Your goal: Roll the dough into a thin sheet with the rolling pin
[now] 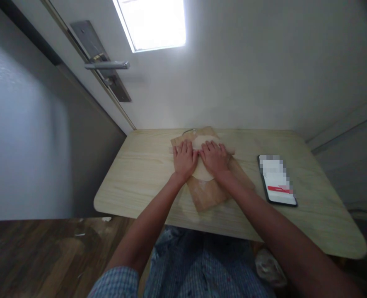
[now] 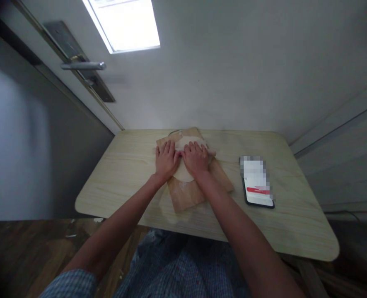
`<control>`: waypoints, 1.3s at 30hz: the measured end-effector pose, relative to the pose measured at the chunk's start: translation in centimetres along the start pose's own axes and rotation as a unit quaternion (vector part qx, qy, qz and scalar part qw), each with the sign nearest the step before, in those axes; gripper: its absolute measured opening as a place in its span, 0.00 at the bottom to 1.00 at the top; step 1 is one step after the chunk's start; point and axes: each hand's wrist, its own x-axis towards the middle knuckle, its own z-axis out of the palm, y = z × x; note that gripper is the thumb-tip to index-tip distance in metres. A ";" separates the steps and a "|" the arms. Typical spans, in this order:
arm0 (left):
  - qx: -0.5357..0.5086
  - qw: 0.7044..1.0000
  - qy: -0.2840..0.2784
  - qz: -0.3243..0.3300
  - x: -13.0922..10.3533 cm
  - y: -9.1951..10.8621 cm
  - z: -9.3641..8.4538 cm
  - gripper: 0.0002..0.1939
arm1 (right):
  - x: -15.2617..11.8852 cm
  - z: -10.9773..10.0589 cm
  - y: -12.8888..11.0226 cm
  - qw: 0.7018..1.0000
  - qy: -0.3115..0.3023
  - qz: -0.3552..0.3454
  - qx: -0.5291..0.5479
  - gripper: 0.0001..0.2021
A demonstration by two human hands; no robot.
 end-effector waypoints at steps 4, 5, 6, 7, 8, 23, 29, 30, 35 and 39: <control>-0.177 0.984 0.026 -0.019 -1.6 -0.7 -1.2 0.21 | -0.8 -0.3 0.2 1.000 0.005 -0.029 -0.007 0.15; -0.242 0.968 0.055 -0.046 -2.0 -1.0 -1.6 0.19 | -0.9 -0.3 0.2 0.999 0.007 -0.032 -0.006 0.14; -0.304 0.944 0.090 -0.085 -2.4 -1.3 -2.0 0.18 | -1.0 -0.3 0.2 0.999 0.008 -0.033 -0.005 0.13; -0.361 0.915 0.121 -0.130 -2.9 -1.6 -2.4 0.16 | -1.0 -0.3 0.3 0.999 0.010 -0.032 -0.005 0.12; -0.411 0.882 0.142 -0.179 -3.2 -1.9 -2.7 0.15 | -1.0 -0.3 0.3 0.999 0.012 -0.031 -0.004 0.11; -0.653 0.594 -0.040 -0.467 -0.7 -0.4 -4.8 0.10 | -2.1 -0.4 1.0 0.985 0.126 0.118 0.020 0.11; -0.634 0.590 -0.054 -0.497 0.5 -0.7 -4.6 0.12 | -2.1 -0.2 1.2 0.980 0.153 0.114 0.050 0.11; -0.631 0.594 -0.054 -0.496 0.6 -0.8 -4.5 0.11 | -2.2 -0.2 1.2 0.980 0.156 0.114 0.054 0.12; -0.612 0.629 -0.067 -0.475 0.9 -0.9 -3.9 0.11 | -2.2 -0.2 1.2 0.975 0.178 0.113 0.069 0.12; -0.604 0.679 -0.041 -0.414 0.7 0.1 -3.2 0.11 | -2.2 -0.3 1.2 0.974 0.190 0.099 0.067 0.12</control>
